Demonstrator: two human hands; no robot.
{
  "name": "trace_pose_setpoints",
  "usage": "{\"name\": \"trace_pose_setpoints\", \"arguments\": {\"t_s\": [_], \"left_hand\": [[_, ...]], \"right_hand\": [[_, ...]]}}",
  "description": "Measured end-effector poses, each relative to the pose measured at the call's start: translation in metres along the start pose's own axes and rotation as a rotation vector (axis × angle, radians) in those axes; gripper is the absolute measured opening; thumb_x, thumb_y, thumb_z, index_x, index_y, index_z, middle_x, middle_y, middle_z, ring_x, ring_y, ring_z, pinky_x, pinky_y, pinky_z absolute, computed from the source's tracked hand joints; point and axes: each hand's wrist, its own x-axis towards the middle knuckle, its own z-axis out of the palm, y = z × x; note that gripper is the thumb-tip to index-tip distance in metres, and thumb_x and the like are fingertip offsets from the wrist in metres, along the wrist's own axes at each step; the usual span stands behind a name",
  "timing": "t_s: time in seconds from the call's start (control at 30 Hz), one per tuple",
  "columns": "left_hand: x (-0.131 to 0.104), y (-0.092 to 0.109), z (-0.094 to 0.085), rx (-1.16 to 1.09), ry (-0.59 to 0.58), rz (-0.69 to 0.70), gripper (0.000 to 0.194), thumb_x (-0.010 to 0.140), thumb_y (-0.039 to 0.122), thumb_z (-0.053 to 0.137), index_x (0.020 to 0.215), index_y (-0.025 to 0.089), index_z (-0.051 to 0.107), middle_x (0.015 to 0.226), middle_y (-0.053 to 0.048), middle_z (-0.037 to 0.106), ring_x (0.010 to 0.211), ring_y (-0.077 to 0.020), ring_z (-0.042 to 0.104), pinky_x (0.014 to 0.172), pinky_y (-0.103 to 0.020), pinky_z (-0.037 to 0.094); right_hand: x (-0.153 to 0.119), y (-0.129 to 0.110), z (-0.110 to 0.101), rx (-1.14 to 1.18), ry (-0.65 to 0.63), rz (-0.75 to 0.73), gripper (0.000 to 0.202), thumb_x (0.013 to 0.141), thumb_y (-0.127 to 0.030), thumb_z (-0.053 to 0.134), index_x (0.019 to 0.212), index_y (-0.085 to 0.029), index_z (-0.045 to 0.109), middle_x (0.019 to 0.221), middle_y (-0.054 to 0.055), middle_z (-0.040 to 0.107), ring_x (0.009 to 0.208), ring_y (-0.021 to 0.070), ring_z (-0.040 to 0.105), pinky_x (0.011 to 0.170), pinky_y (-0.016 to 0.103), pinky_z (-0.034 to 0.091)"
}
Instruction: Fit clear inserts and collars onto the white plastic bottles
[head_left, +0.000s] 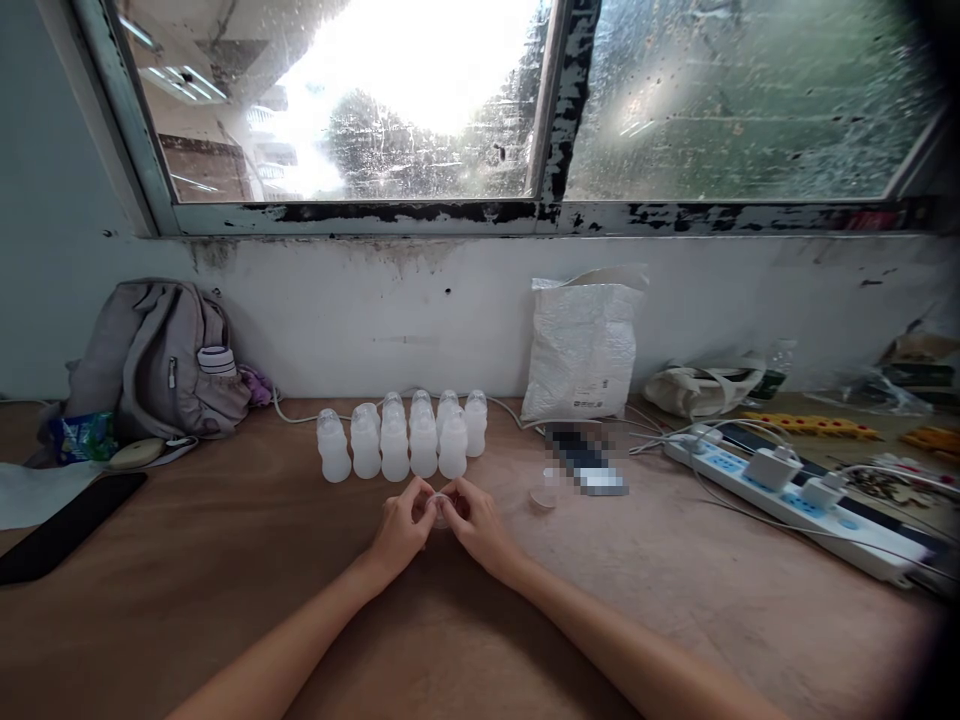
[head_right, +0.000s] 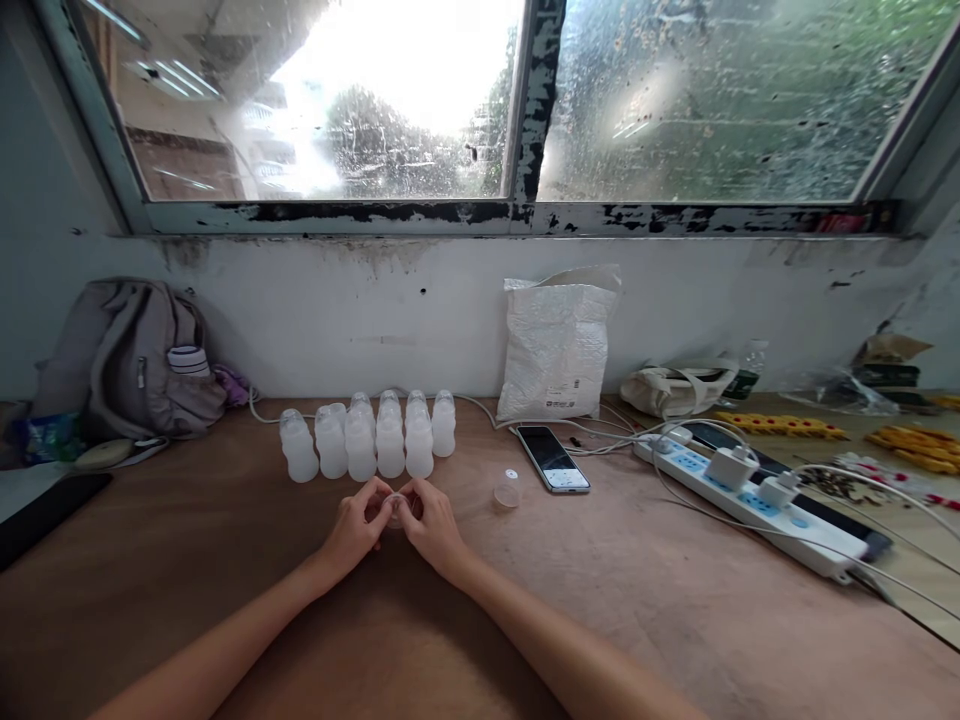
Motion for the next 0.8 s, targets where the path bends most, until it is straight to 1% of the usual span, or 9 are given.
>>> {"name": "trace_pose_setpoints", "arguments": {"t_s": [0.13,0.23,0.3,0.4,0.5,0.63,0.8], "left_hand": [[-0.001,-0.001,0.001,0.064,0.024,0.019,0.011,0.079,0.027,0.042,0.078,0.020,0.051,0.055,0.004,0.060,0.039,-0.0095,0.052,0.044,-0.019,0.040],[-0.001,-0.002,0.001,0.130,0.041,0.033,0.011,0.078,0.026,0.043,0.079,0.021,0.053,0.060,0.002,0.062,0.047,-0.0119,0.057,0.050,-0.020,0.042],[0.000,-0.002,0.000,0.160,0.061,0.028,0.012,0.079,0.025,0.043,0.082,0.021,0.054,0.065,0.001,0.064,0.051,-0.0126,0.059,0.054,-0.021,0.043],[0.002,-0.001,-0.001,0.137,0.092,-0.009,0.013,0.079,0.025,0.043,0.086,0.020,0.053,0.073,0.000,0.065,0.054,-0.0130,0.061,0.056,-0.022,0.045],[0.003,-0.002,-0.001,0.081,0.101,-0.027,0.014,0.078,0.024,0.044,0.089,0.020,0.053,0.079,-0.002,0.064,0.059,-0.0138,0.062,0.055,-0.022,0.046],[0.003,-0.004,0.000,0.097,0.095,0.000,0.017,0.076,0.019,0.044,0.091,0.021,0.052,0.085,-0.002,0.063,0.069,-0.0151,0.062,0.062,-0.024,0.047],[0.003,-0.006,0.002,0.176,0.094,0.054,0.018,0.076,0.016,0.043,0.092,0.021,0.050,0.082,-0.002,0.062,0.076,-0.0159,0.060,0.071,-0.027,0.045]], "right_hand": [[0.001,0.001,0.001,-0.017,-0.006,0.009,0.012,0.075,-0.018,0.047,0.067,-0.016,0.055,0.061,0.000,0.055,0.055,0.0111,0.046,0.051,0.021,0.036],[0.001,0.001,0.001,-0.024,-0.007,0.028,0.011,0.074,-0.018,0.048,0.065,-0.016,0.055,0.061,0.000,0.055,0.054,0.0112,0.046,0.052,0.021,0.037],[0.002,0.002,0.001,-0.012,-0.002,0.041,0.012,0.075,-0.020,0.048,0.068,-0.016,0.056,0.062,0.001,0.056,0.054,0.0111,0.047,0.052,0.022,0.038],[0.003,0.004,0.002,0.046,0.003,0.064,0.014,0.077,-0.022,0.046,0.077,-0.016,0.058,0.067,0.001,0.058,0.057,0.0115,0.050,0.054,0.022,0.040],[0.004,0.006,0.002,0.097,-0.001,0.069,0.016,0.075,-0.018,0.046,0.085,-0.016,0.058,0.073,0.002,0.060,0.059,0.0115,0.052,0.056,0.022,0.042],[0.003,0.009,0.004,0.083,-0.007,0.055,0.018,0.072,-0.013,0.046,0.086,-0.017,0.056,0.076,0.002,0.059,0.059,0.0107,0.051,0.057,0.022,0.042],[0.002,0.011,0.007,0.042,0.012,0.061,0.017,0.072,-0.015,0.046,0.087,-0.017,0.055,0.073,0.001,0.058,0.056,0.0101,0.049,0.054,0.021,0.040]]}}
